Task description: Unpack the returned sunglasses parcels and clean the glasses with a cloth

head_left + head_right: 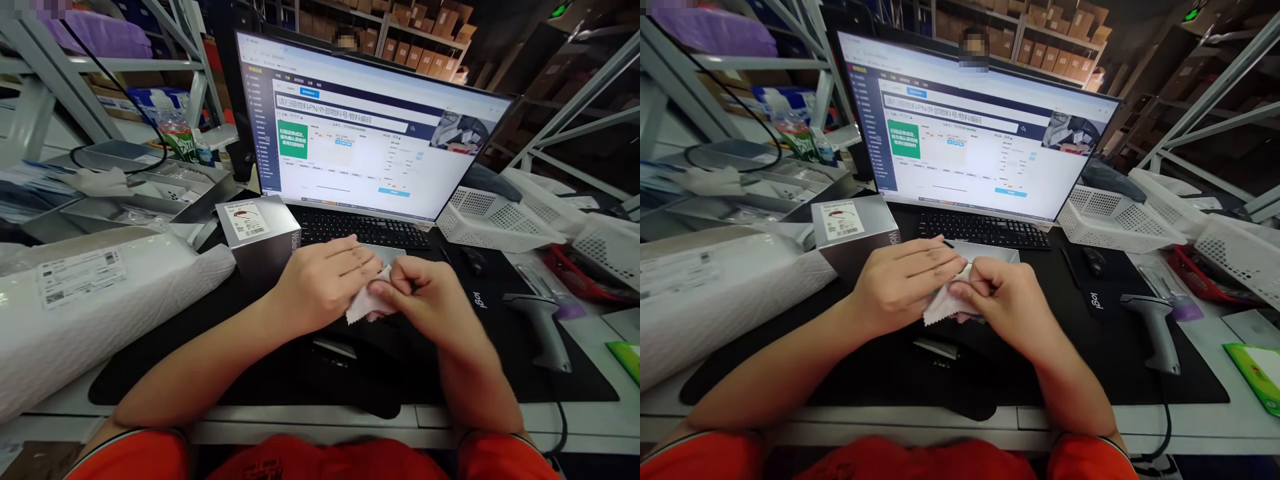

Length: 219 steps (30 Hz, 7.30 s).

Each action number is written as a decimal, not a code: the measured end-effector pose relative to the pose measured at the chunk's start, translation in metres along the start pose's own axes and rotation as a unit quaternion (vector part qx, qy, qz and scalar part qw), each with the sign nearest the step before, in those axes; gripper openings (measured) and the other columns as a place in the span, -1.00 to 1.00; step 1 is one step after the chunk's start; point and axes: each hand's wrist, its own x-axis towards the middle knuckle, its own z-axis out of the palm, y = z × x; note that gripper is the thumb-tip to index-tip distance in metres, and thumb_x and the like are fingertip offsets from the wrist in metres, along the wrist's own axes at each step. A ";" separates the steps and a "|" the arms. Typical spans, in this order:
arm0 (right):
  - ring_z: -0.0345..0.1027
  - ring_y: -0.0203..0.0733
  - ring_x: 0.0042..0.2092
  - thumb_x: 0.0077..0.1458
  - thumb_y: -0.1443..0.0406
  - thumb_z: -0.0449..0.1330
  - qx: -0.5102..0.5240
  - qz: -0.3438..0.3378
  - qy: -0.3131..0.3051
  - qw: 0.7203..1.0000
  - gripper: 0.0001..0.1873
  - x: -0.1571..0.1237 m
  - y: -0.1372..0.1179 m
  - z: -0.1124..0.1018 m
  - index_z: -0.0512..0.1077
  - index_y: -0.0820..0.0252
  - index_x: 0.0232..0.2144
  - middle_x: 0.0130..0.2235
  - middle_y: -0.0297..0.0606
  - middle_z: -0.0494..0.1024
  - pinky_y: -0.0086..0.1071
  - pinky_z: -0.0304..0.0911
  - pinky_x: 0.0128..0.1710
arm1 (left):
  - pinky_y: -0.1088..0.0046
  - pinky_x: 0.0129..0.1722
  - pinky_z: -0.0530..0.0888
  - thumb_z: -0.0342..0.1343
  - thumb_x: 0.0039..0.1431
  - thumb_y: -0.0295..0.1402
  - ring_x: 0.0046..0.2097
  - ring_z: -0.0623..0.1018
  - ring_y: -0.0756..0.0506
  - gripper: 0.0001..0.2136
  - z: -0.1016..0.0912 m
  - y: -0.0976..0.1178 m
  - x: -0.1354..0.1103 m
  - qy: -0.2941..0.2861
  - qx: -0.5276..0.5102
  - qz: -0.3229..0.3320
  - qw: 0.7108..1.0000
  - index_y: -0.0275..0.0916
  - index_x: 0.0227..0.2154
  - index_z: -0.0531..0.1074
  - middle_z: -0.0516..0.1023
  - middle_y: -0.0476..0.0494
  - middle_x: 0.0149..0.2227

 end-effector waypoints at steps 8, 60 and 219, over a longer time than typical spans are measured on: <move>0.10 -0.39 -0.56 0.01 0.17 0.43 0.142 0.056 -0.163 0.975 -0.37 0.002 0.018 -0.039 0.00 0.11 -0.63 -0.62 -0.48 0.11 -0.47 -0.07 -0.57 | 0.32 0.04 0.59 0.23 0.11 -0.51 -0.23 0.65 -0.07 -0.84 -0.002 -0.003 0.005 0.034 -0.041 -0.084 0.995 -0.29 -0.21 0.53 0.69 -0.13 -0.24; 0.09 -0.40 -0.59 -0.02 0.17 0.45 0.167 0.004 -0.126 0.978 -0.30 -0.009 0.026 -0.044 -0.07 0.09 -0.63 -0.64 -0.44 0.18 -0.48 -0.06 -0.59 | 0.16 0.03 0.62 0.26 -0.01 -0.47 -0.23 0.69 -0.12 -0.76 -0.013 0.006 0.006 0.059 -0.029 -0.126 0.990 -0.23 -0.22 0.57 0.71 -0.09 -0.23; 0.10 -0.40 -0.62 -0.27 0.23 0.55 0.365 0.081 0.245 0.895 -0.35 0.006 0.006 0.021 0.05 0.12 -0.68 -0.67 -0.51 0.23 -0.50 0.08 -0.64 | 0.36 -0.02 0.62 0.25 0.18 -0.43 -0.12 0.68 -0.17 -0.85 0.025 0.017 -0.009 0.099 0.039 -0.068 0.992 -0.34 -0.21 0.48 0.67 -0.33 -0.16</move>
